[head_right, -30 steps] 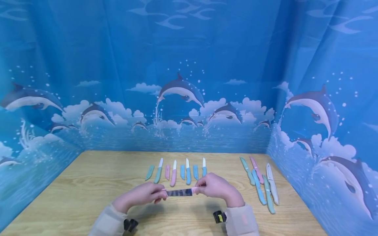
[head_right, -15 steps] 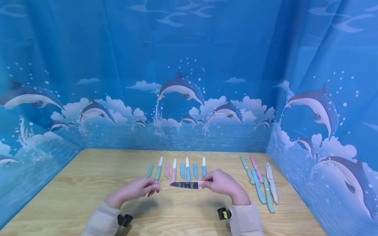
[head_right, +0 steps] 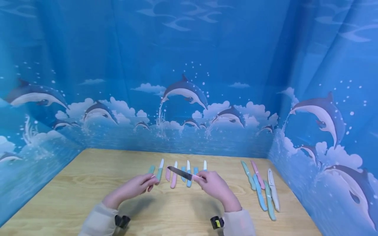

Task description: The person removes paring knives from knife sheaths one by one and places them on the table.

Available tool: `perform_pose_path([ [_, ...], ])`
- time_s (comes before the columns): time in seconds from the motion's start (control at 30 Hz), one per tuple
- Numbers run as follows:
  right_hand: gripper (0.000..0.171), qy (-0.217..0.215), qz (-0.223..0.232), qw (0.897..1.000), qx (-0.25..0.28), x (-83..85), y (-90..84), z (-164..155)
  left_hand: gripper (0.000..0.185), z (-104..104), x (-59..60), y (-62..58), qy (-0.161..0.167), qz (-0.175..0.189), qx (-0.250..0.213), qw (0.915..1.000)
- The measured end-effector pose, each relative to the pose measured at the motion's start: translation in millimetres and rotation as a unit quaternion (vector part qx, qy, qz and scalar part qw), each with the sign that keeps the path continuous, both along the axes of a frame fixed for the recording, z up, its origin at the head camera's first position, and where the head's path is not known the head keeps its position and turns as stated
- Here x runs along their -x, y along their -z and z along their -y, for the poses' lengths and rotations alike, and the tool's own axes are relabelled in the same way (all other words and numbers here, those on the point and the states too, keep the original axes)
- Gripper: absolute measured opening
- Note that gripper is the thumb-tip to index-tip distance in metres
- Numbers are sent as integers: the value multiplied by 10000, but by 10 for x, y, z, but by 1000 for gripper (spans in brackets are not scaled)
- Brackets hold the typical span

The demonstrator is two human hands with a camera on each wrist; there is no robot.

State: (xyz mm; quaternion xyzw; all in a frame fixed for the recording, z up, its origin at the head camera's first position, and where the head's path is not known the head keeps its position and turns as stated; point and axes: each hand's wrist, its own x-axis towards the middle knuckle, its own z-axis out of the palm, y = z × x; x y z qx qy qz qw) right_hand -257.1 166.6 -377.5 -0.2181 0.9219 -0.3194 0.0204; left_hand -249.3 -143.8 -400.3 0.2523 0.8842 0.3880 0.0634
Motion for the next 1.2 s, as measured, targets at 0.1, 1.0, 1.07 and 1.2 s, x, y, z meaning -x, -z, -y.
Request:
perform_pose_path([
  [0.1,36,30,-8,10000,43,12,64,129,29,71,22,45,-129,88,-188,9997],
  [1.0,22,1120,1905,9332,2833,614,504,2111,48,688,578,178,-3225,525,-673,9427],
  [1.07,15,1197,1750,9379,2745,616,538,2202,45,730,617,189,-3333,562,-565,9395],
  [1.2,7,1385,1386,9495,2451,621,619,2335,38,812,693,257,-3465,903,-488,9324],
])
